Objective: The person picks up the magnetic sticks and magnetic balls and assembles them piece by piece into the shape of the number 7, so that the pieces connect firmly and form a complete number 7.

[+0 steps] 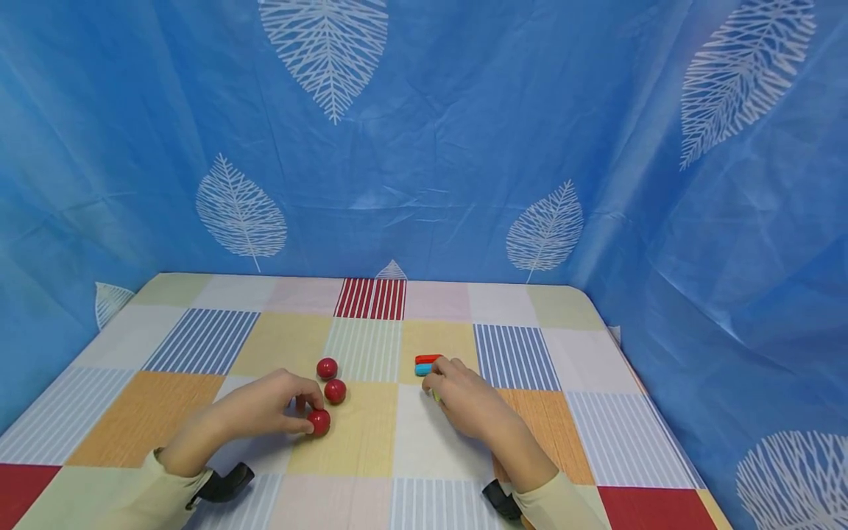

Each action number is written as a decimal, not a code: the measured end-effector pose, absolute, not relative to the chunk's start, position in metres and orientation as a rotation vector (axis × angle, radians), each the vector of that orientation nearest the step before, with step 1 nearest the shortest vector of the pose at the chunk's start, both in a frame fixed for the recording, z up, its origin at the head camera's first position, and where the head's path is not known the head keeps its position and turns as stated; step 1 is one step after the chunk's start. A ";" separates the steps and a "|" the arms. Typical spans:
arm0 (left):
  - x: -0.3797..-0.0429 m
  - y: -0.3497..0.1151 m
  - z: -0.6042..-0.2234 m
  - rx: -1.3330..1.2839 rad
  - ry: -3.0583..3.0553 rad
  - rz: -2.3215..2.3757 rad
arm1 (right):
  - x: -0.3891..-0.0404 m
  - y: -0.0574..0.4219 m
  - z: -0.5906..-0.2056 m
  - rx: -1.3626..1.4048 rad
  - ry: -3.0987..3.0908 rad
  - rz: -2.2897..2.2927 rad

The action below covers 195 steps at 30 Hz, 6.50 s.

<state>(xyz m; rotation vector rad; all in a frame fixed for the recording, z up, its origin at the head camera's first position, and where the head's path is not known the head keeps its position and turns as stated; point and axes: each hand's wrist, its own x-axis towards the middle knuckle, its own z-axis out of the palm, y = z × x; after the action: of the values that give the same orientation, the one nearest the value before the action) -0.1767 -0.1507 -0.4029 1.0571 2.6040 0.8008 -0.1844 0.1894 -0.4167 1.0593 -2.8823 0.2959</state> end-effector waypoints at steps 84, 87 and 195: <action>-0.155 -0.101 -0.414 1.177 2.621 0.838 | -0.153 0.149 -0.411 1.397 -2.832 0.303; -0.155 -0.101 -0.414 1.190 2.619 0.830 | -0.151 0.146 -0.411 1.404 -2.836 0.293; -0.153 -0.101 -0.405 1.260 2.596 0.610 | -0.213 0.078 -0.410 1.465 -2.843 0.386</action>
<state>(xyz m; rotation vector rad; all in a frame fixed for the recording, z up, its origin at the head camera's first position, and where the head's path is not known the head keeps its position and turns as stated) -0.1530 -0.1010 -0.4052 1.2602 2.5963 0.6096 -0.2132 0.0782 -0.4099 1.4645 -2.8433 0.3865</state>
